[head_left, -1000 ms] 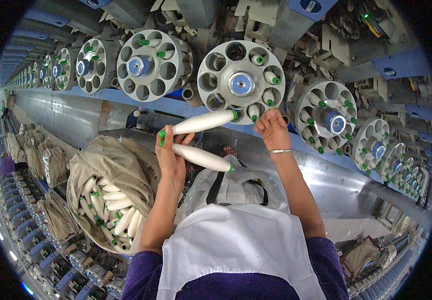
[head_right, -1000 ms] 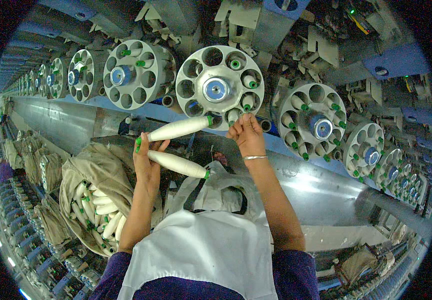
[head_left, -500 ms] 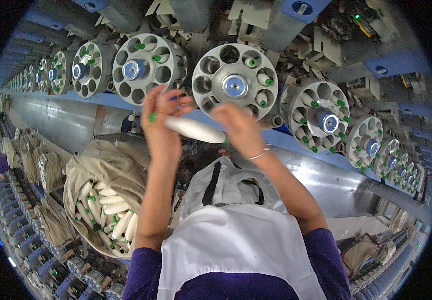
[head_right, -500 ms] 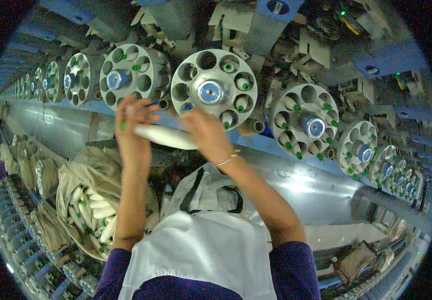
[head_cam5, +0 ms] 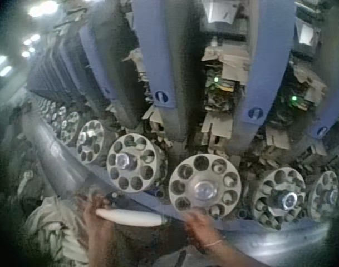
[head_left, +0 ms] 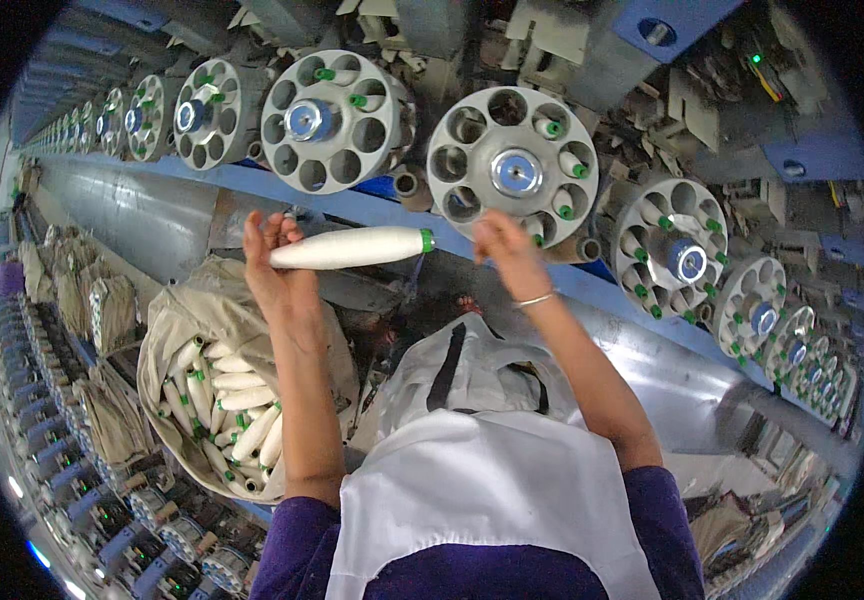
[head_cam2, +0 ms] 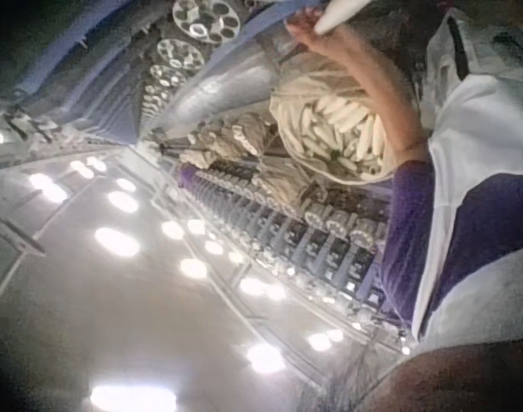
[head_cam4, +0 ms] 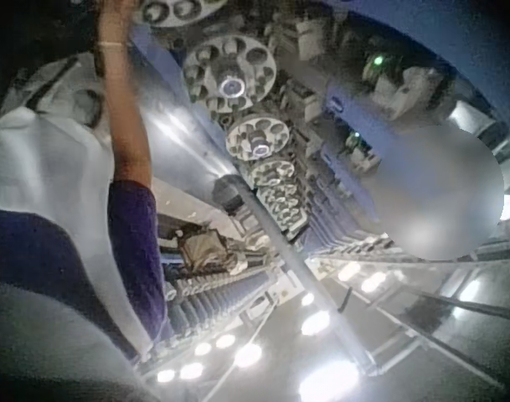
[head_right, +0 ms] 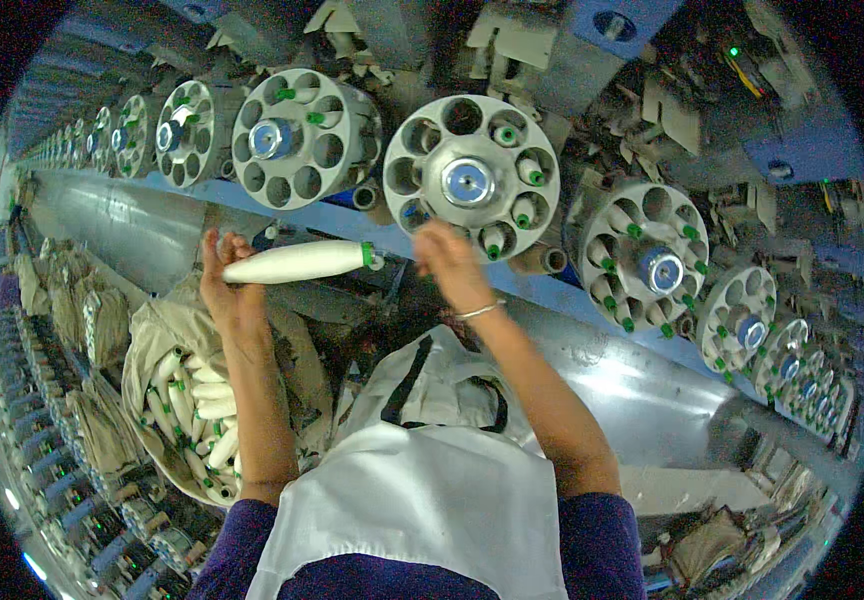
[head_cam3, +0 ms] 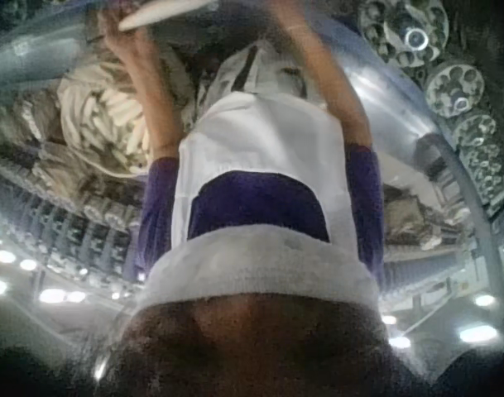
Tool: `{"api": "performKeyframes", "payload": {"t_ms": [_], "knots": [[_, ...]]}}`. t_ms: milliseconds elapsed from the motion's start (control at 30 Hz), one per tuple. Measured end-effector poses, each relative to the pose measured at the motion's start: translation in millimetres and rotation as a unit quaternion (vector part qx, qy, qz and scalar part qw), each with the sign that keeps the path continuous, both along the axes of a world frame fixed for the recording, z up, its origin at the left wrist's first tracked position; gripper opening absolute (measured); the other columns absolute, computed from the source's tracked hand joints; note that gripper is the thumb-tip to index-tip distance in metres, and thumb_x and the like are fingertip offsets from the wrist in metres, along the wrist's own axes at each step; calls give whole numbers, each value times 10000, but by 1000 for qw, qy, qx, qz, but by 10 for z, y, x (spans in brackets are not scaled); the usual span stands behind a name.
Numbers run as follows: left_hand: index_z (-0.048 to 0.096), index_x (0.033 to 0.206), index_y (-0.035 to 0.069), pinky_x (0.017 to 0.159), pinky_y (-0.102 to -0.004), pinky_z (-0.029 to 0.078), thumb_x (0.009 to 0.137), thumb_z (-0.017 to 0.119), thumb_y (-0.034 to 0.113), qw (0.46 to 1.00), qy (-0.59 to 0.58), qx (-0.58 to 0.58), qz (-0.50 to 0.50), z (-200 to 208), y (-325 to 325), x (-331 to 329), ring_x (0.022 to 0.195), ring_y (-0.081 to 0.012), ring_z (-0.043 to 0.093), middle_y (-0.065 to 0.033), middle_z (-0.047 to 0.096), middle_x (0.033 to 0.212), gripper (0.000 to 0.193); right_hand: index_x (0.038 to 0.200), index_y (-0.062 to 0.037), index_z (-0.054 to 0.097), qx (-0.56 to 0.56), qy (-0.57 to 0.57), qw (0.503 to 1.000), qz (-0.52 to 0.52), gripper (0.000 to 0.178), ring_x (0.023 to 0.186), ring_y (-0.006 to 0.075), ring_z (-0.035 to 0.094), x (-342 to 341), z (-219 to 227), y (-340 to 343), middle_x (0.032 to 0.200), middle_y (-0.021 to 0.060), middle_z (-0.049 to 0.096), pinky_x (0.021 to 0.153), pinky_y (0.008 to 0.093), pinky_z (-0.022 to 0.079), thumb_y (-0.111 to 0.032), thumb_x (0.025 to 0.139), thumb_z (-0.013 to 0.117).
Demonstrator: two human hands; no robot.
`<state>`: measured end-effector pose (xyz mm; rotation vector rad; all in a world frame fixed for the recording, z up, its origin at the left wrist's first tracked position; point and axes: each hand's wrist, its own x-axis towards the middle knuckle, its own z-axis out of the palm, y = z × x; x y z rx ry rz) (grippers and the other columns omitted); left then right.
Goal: The person repeatedly picks white spools with green ends from a large sack and places them into slots on rotating machine wheels. The person moves along the machine line, refilling the wheels and occasionally walking to a new sack to continue loading.
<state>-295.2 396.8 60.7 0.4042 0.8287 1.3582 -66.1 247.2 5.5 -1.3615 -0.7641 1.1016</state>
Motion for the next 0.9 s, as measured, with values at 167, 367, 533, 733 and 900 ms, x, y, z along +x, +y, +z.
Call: {"api": "performKeyframes", "payload": {"t_ms": [167, 367, 533, 733, 900], "knots": [[507, 1078, -11, 682, -315, 530, 936, 572, 176, 997, -36, -66, 7, -227, -42, 25, 769, -237, 568, -157, 567, 906, 243, 924, -77, 527, 66, 251, 955, -144, 206, 800, 161, 597, 196, 27, -105, 939, 82, 580, 657, 275, 502, -278, 969, 516], [514, 1066, 28, 796, -345, 521, 913, 612, 281, 998, 37, -23, 55, -275, -9, 455, 841, -231, 592, -134, 596, 911, 312, 888, -77, 507, 41, 81, 995, -49, 219, 715, 166, 605, 222, 38, -74, 758, 52, 587, 611, 261, 500, -254, 1002, 446], [633, 918, 35, 732, -328, 478, 917, 591, 264, 957, 226, 177, -36, -666, -153, 1298, 807, -176, 614, -62, 654, 898, 233, 853, -1, 596, 29, -352, 935, 32, 160, 673, 219, 609, 405, 299, 92, 744, 98, 616, 650, 332, 494, -121, 925, 518], [635, 1072, 54, 923, -385, 425, 937, 478, 343, 898, 211, 316, -220, -825, -410, 2048, 981, -288, 590, -116, 572, 1191, 356, 937, 21, 582, 82, -515, 835, 175, 128, 666, 206, 541, 651, 695, 258, 789, 128, 582, 604, 311, 457, -95, 932, 530], [686, 768, 16, 945, -379, 400, 996, 251, 508, 813, -27, 340, -471, -115, -403, 2028, 893, -242, 600, -82, 681, 827, 695, 1122, 38, 567, 6, -504, 862, 53, 268, 824, 197, 578, 1518, 1196, 435, 990, 117, 624, 721, 315, 482, -169, 973, 483]]}}
